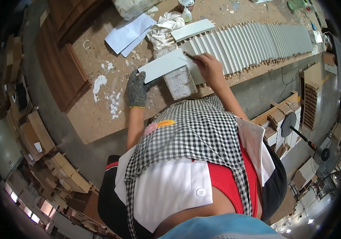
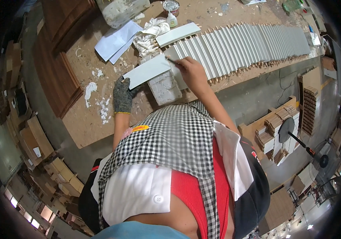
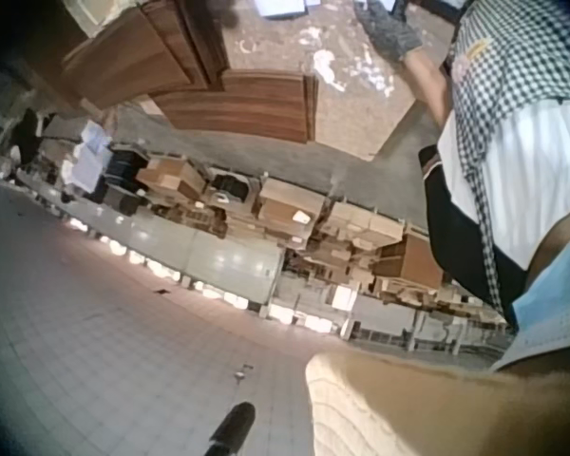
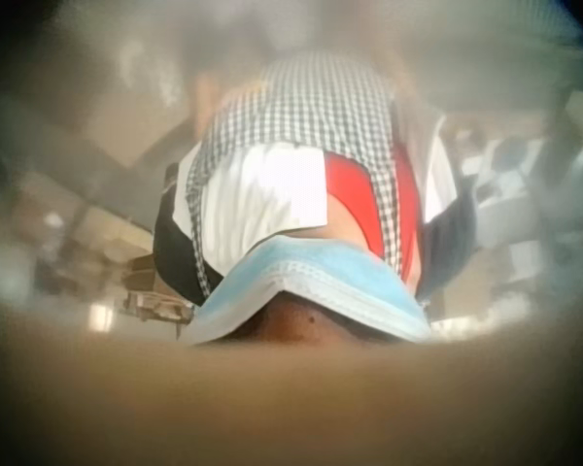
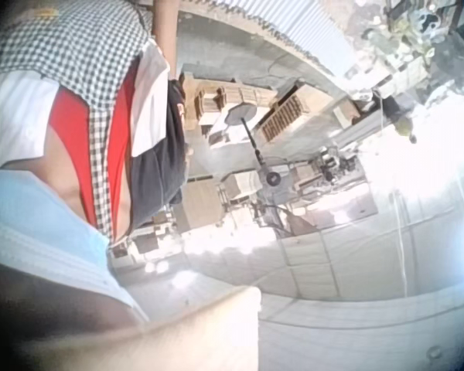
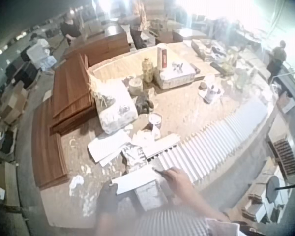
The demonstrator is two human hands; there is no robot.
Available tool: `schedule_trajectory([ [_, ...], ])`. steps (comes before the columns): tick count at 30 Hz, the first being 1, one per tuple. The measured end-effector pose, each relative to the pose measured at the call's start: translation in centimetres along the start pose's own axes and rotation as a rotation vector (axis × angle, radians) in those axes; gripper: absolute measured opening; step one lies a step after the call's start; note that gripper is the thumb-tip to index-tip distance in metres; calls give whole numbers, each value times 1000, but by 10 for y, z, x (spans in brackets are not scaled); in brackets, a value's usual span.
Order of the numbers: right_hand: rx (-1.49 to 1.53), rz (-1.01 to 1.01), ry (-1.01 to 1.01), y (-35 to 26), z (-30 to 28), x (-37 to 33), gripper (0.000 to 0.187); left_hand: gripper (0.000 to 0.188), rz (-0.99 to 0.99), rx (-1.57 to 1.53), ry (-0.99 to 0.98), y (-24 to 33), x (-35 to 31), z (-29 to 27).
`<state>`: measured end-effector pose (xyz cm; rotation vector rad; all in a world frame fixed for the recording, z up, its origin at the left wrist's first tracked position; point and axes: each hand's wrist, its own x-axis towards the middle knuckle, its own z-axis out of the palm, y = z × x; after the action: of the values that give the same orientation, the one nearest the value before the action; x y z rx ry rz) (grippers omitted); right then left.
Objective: The person applies adhesive from a small bottle onto several white rectangular wood pieces, then arranges them in a long row along a workbench and wipes excess glue with a blue cloth.
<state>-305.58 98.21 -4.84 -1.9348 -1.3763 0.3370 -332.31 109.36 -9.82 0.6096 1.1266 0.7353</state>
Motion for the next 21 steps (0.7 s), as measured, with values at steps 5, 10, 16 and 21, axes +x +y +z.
schedule_trajectory([
  [5, -85, 161, 57, 3, -4, 6, 14, 39, 5, 39, 5, 3, 0, 0],
  [10, 174, 190, 44, 16, -6, 48, 16, 36, 99, 323, 56, -5, 8, -21],
  [16, 276, 6, 232, 64, -3, 160, 23, 38, 436, 757, 41, 11, -6, -21],
  [21, 59, 5, 147, 91, 16, 247, 19, 81, 785, 1292, -116, 41, -21, -2],
])
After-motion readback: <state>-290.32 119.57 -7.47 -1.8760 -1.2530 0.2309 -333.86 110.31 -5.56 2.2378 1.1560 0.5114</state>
